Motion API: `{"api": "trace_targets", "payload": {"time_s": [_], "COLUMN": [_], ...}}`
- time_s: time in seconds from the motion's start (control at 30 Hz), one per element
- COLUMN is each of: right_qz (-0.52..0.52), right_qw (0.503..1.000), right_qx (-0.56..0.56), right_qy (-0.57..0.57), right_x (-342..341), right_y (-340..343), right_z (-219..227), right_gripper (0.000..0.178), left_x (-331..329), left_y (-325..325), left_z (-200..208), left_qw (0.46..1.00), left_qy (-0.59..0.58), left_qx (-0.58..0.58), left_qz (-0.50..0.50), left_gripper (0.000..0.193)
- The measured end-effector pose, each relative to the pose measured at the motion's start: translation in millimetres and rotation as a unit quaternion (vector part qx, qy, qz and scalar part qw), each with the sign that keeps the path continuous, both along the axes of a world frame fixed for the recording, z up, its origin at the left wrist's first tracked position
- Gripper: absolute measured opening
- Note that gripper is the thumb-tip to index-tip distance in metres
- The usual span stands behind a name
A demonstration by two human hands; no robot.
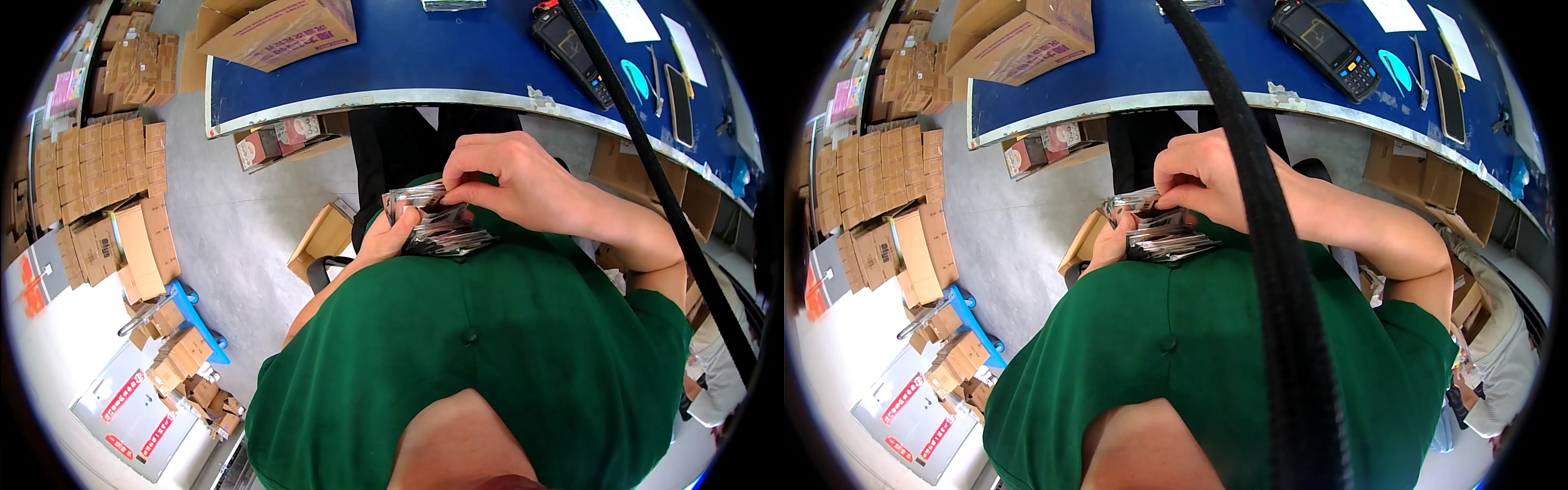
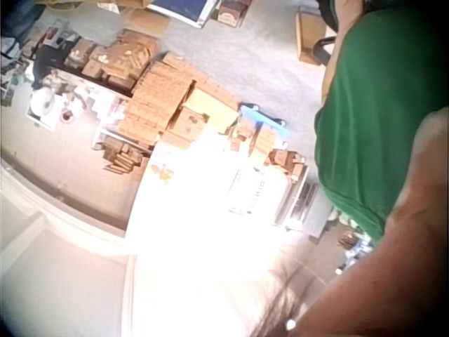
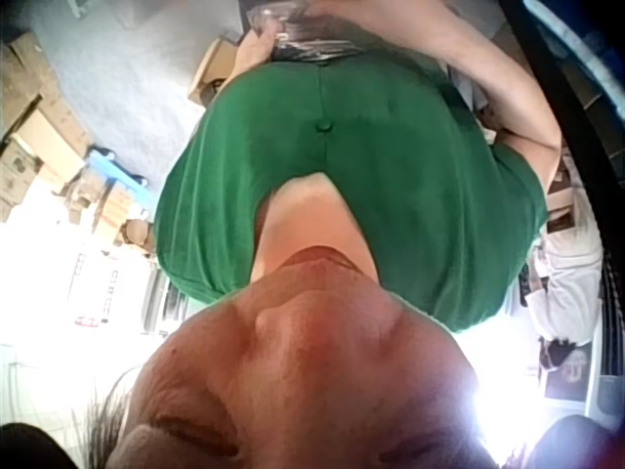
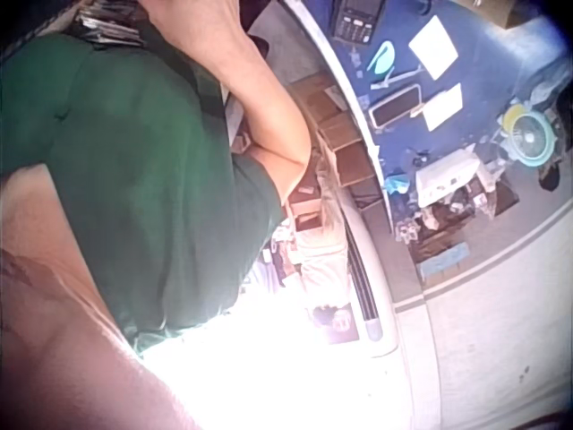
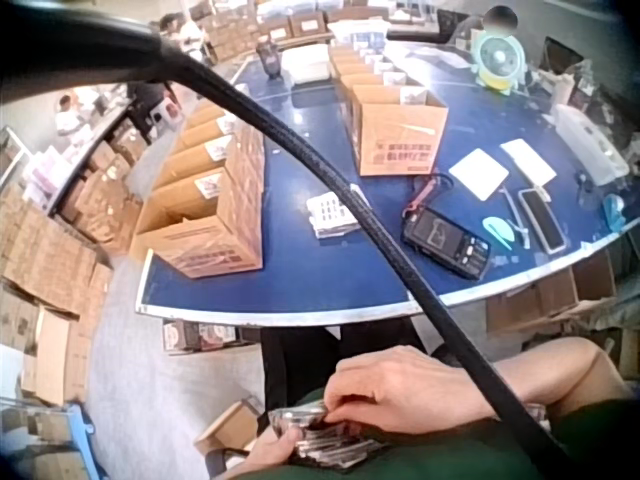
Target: The person scans small packaged items with a handheld barcode scanner and places them into cardboard dividers on a blue table. They repeatedly pick up items, scan them, and organize them into specific compartments.
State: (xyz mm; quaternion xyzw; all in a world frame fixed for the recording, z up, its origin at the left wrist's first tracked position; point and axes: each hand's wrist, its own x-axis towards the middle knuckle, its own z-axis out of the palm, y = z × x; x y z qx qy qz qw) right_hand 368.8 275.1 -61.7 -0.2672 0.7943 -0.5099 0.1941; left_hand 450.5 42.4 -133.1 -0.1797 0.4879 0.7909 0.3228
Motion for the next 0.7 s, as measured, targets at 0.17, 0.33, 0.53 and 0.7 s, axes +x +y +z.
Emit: {"api": "trace_targets", "payload": {"time_s": [0.17, 0.33, 0.53, 0.7], "right_qz": [0.036, 0.039, 0.036, -0.007], "right_qw": [0.993, 0.990, 0.994, 0.994], "right_qx": [-0.004, 0.016, -0.025, -0.053], "right_qy": [0.109, 0.132, 0.102, 0.098], "right_x": [7, 9, 9, 5], "right_y": [-4, -3, -1, -4], "right_z": [-4, -1, 0, -6], "right_gripper": [0.011, 0.011, 0.012, 0.012], "left_x": [-2, 0, -6, -8], "left_y": [-6, -11, 2, 0], "left_z": [-16, -23, 4, -2], "left_qw": [0.995, 0.990, 0.996, 0.991], "left_qy": [0.001, -0.114, -0.017, 0.034], "left_qx": [0.085, 0.082, 0.085, 0.123], "left_qz": [-0.046, 0.018, -0.027, -0.052], "left_gripper": [0.055, 0.061, 0.063, 0.062]}}
